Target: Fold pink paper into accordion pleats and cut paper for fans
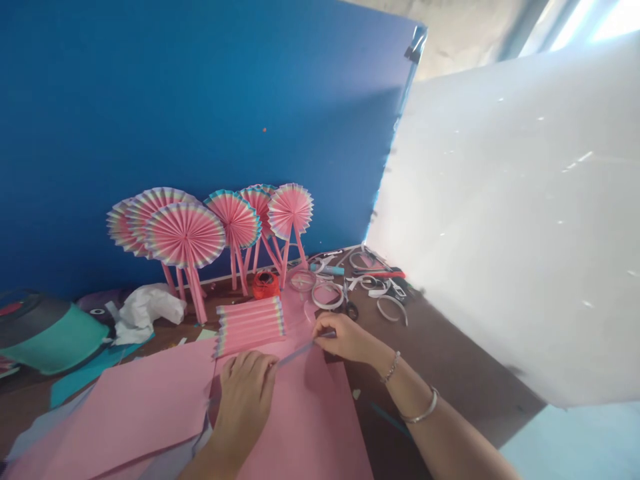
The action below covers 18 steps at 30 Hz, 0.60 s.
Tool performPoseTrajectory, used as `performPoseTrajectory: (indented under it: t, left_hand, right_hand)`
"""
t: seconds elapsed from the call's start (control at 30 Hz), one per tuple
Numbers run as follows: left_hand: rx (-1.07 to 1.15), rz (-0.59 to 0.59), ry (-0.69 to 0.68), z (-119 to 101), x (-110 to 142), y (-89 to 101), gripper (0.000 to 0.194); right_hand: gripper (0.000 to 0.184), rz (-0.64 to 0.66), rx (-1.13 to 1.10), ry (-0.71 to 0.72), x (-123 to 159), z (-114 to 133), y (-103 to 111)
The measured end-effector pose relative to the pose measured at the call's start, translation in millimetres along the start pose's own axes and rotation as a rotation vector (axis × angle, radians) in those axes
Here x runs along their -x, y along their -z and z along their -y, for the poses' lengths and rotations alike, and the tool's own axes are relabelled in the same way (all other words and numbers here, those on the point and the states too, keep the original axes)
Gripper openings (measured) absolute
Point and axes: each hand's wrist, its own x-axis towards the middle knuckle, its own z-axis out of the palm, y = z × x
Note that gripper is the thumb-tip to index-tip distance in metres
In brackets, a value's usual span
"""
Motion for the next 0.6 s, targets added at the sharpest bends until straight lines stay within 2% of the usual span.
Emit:
performPoseTrajectory:
  t: [0.2, 0.6]
  left_hand:
    - [0.057, -0.024, 0.015, -3.5, 0.6, 2.9, 0.022]
    - [0.033, -0.064, -0.009, -4.3, -0.7, 4.5, 0.025]
  right_hand:
    - [0.013, 0.010, -0.009, -0.032, 0.2, -1.9, 1.3]
    - [0.012, 0.003, -0.008, -0.046, 0.9, 0.9, 2.4]
